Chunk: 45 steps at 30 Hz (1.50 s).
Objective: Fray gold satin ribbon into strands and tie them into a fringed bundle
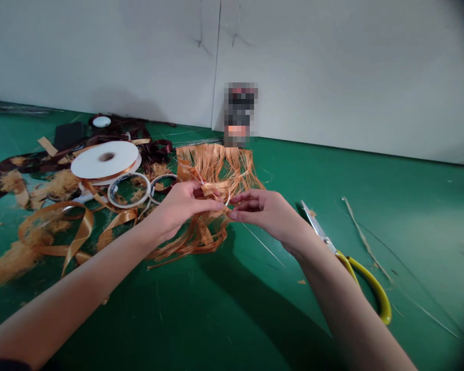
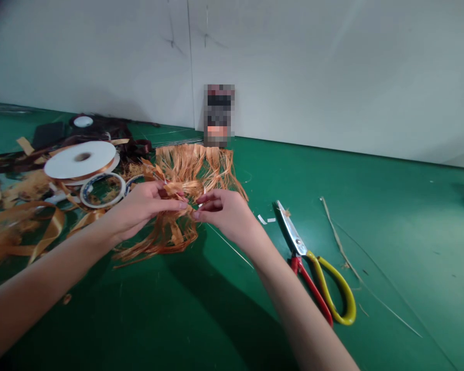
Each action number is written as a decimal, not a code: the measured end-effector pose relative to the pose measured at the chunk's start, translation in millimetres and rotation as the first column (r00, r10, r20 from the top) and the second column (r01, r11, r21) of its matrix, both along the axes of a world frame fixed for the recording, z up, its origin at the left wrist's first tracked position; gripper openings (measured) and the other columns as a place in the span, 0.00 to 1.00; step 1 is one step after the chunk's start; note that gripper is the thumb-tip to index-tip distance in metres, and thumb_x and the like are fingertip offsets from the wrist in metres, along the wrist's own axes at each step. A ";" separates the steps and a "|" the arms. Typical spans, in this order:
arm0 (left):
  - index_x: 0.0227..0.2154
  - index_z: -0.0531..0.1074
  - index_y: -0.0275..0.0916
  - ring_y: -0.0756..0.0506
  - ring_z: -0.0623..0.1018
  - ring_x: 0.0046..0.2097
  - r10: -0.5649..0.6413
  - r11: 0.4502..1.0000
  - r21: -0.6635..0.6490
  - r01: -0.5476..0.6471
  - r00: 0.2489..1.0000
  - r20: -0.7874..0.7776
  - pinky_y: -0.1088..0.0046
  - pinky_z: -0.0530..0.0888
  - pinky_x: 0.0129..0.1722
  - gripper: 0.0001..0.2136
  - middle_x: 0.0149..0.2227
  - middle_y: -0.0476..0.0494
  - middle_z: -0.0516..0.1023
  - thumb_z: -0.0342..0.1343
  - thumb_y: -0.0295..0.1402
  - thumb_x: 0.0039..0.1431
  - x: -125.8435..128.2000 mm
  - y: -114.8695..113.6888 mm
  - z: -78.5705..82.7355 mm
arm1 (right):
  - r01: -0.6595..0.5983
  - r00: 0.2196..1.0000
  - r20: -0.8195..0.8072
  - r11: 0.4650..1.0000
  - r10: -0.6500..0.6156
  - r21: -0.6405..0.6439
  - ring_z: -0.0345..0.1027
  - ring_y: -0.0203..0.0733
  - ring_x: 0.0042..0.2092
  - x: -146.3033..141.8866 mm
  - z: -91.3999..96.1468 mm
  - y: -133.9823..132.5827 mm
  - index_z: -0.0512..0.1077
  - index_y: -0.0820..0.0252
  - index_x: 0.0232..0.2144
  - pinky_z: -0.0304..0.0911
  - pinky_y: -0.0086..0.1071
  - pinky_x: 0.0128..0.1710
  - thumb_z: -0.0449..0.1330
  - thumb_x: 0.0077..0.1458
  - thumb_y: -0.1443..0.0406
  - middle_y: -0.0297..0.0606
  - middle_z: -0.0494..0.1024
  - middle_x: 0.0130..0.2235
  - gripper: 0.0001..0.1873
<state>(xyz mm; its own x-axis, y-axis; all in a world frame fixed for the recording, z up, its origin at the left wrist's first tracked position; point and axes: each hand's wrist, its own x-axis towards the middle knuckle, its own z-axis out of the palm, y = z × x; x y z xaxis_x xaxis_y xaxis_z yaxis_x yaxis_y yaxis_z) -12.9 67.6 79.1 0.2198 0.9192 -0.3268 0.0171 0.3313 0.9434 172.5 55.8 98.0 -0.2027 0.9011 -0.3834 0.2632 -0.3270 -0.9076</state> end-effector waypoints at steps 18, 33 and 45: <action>0.29 0.73 0.35 0.50 0.77 0.34 0.023 0.999 -0.041 -0.022 0.999 0.036 0.72 0.72 0.39 0.12 0.31 0.48 0.77 0.69 0.30 0.41 -2.7 2.0 -4.1 | -0.018 1.000 -0.005 0.986 0.017 -0.166 0.73 0.31 0.28 12.2 9.2 4.5 0.73 0.62 0.35 0.71 0.26 0.34 0.62 0.52 0.75 0.31 0.78 0.23 0.08; 0.32 0.71 0.36 0.54 0.71 0.26 -0.087 0.993 -0.073 0.094 0.992 0.094 0.77 0.66 0.29 0.10 0.24 0.53 0.71 0.66 0.31 0.49 8.3 -7.6 -7.0 | -0.120 0.980 0.165 0.991 0.108 0.065 0.77 0.41 0.33 6.3 -4.1 0.3 0.72 0.61 0.34 0.67 0.32 0.34 0.66 0.42 0.72 0.36 0.82 0.27 0.14; 0.27 0.71 0.36 0.52 0.73 0.30 -0.125 0.992 -0.019 0.126 0.991 0.042 0.75 0.68 0.34 0.09 0.26 0.52 0.73 0.67 0.29 0.45 4.0 -4.5 -3.2 | -0.111 0.992 0.056 0.994 0.111 -0.015 0.69 0.30 0.27 4.4 3.6 0.9 0.75 0.61 0.24 0.68 0.25 0.30 0.65 0.49 0.68 0.31 0.75 0.22 0.04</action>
